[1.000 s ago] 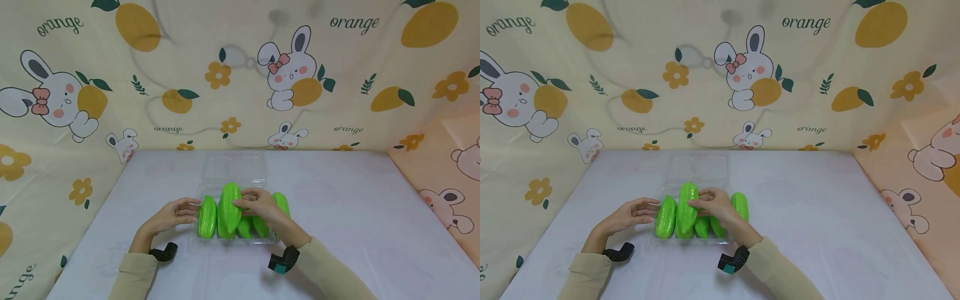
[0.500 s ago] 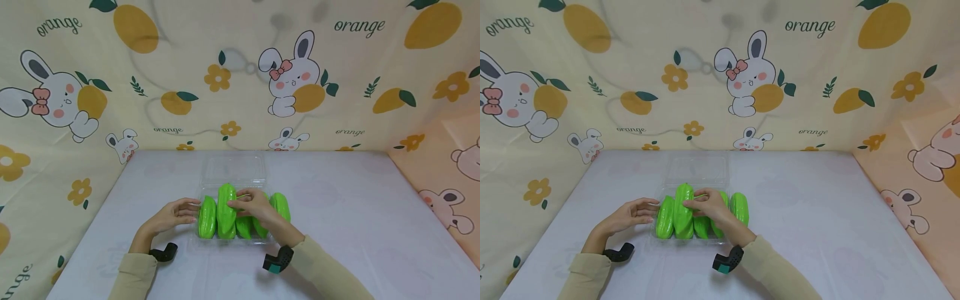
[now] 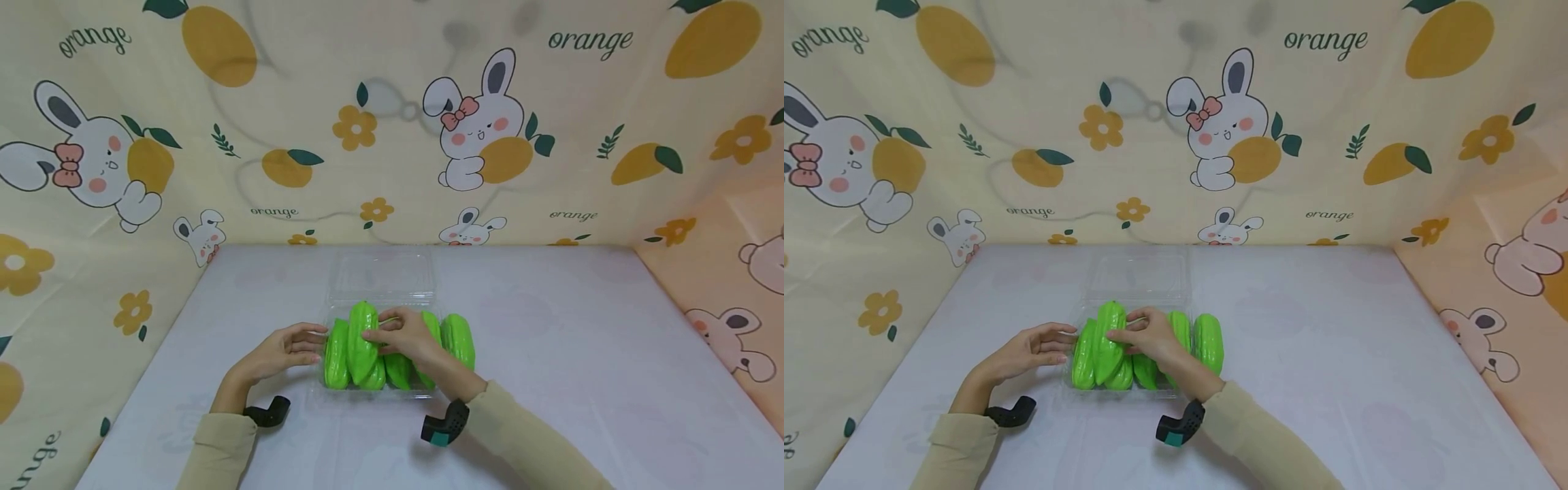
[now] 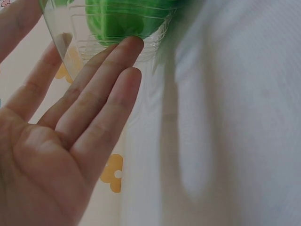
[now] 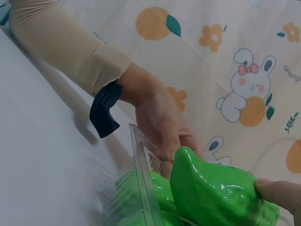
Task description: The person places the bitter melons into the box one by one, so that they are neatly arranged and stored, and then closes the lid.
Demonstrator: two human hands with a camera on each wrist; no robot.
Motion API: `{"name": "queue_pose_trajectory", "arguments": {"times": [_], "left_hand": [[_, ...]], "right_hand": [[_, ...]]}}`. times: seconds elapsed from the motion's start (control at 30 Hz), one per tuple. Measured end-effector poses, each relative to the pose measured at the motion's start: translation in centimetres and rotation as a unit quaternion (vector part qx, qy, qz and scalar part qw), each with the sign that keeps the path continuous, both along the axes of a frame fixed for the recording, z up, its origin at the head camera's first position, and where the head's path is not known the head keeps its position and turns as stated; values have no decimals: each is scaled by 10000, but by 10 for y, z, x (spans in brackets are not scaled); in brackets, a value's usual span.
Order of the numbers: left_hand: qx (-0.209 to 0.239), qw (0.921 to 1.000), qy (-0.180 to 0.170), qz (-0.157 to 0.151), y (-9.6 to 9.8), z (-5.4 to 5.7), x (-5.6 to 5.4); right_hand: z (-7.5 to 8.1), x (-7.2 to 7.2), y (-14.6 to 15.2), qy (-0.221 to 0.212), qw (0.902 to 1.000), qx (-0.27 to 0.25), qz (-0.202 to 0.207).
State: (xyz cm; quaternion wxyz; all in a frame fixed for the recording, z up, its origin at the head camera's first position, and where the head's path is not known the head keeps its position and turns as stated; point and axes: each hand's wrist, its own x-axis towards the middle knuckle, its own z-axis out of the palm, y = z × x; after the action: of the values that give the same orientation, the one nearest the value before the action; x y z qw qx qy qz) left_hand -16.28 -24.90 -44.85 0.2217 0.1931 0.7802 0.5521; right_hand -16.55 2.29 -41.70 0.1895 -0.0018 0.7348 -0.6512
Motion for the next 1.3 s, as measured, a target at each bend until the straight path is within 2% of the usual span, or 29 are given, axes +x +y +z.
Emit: {"name": "queue_pose_trajectory", "arguments": {"times": [0.37, 0.57, 0.9, 1.3], "left_hand": [[-12, 10000, 2, -60, -2, -1, 1], [-66, 9999, 119, -77, -3, -2, 1], [72, 9998, 111, -119, -3, -6, 1], [26, 9999, 120, -117, -3, -6, -1]], "right_hand": [[-4, 2, -9, 28, 9999, 99, 38], [-5, 1, -12, 5, 9997, 247, 32], [-7, 0, -17, 93, 9995, 297, -79], [-7, -1, -21, 199, 9978, 631, 87]]}}
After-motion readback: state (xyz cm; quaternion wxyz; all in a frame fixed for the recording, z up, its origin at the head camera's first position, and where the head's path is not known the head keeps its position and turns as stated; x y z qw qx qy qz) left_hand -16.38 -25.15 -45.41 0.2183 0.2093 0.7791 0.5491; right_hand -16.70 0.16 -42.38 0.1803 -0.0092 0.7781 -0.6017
